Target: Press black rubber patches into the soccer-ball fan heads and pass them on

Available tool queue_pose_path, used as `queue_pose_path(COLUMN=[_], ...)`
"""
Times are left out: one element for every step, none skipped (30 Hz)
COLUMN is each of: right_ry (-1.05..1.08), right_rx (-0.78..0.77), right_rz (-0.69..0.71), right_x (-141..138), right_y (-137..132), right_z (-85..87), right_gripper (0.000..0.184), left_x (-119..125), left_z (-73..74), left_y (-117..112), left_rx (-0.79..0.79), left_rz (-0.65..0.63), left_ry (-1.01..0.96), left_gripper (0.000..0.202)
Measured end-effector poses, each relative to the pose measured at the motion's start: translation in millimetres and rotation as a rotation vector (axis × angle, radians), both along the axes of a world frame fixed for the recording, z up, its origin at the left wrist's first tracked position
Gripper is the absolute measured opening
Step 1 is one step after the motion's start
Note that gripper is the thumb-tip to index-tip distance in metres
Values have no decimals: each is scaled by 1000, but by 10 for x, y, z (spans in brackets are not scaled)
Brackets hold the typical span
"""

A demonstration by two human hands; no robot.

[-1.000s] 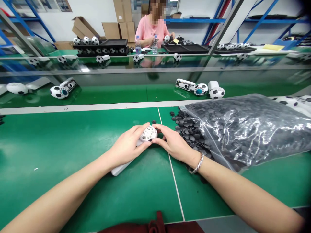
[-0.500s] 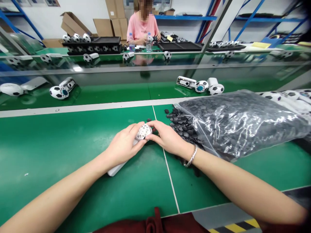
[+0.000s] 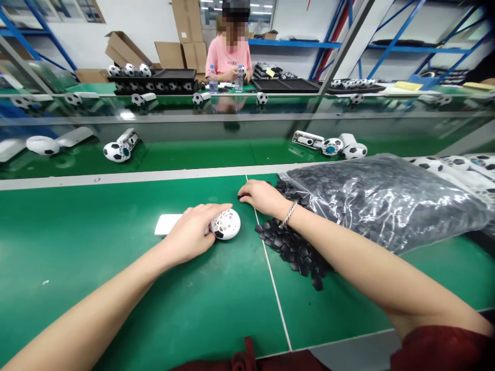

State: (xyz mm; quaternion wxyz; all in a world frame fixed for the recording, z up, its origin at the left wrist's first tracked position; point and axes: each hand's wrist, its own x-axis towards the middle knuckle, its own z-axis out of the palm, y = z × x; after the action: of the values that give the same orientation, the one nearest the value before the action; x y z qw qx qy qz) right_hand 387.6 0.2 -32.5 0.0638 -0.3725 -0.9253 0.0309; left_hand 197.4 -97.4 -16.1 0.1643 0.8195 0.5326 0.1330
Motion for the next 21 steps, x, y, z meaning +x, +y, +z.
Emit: queue_pose_path(right_ry=[-26,-51,-72,-88,-99,-106,-108,-109,-115,-108,-75,-19,78,202,308,390,444,483,512,534,556], right_rx=[18,36,53,69,82,92,101,106,111,109,91,61,11,-57,-116,-162,-201,-236,-271,-306,-342], right_rz=[12,24,35,43,48,49,46,40,31,21,15,17,20,40,58,49,29,15,1,-9,-16], right_x=[-30,-65,-101,-137,-170,-194,-208,-208,-194,-165,-123,-72,-14,43,97,142,177,199,211,213,209], right_y=[-34,-66,-91,-107,-111,-103,-89,-73,-65,-70,-94,-141,-210,-296,-393,-493,-588,-673,-742,-794,-829], right_z=[6,11,15,18,21,27,38,57,87,127,176,232,290,345,393,429,451,458,451,435,412], right_gripper=[17,19,20,21,21,21,21,21,21,21,22,22,23,22,20,19,17,16,16,16,16], left_x=[7,13,19,22,22,20,15,9,3,-1,1,9,27,52,85,122,160,195,224,246,259], left_z=[-4,-9,-14,-18,-22,-24,-24,-21,-13,1,20,44,70,97,121,140,153,159,159,153,144], left_y=[8,14,19,23,27,30,32,32,29,22,10,-7,-27,-49,-73,-96,-118,-136,-150,-159,-164], left_rx=[13,26,38,46,52,53,52,52,55,60,66,80,106,144,193,253,316,372,417,452,476], left_rz=[-10,-19,-28,-38,-46,-51,-55,-58,-62,-66,-68,-63,-46,-21,3,18,17,1,-29,-61,-83], left_ry=[4,7,7,6,6,9,15,22,29,31,21,-3,-36,-73,-105,-128,-140,-144,-148,-153,-158], left_gripper=[70,71,71,72,72,72,72,72,72,71,69,66,62,55,46,35,25,19,15,13,12])
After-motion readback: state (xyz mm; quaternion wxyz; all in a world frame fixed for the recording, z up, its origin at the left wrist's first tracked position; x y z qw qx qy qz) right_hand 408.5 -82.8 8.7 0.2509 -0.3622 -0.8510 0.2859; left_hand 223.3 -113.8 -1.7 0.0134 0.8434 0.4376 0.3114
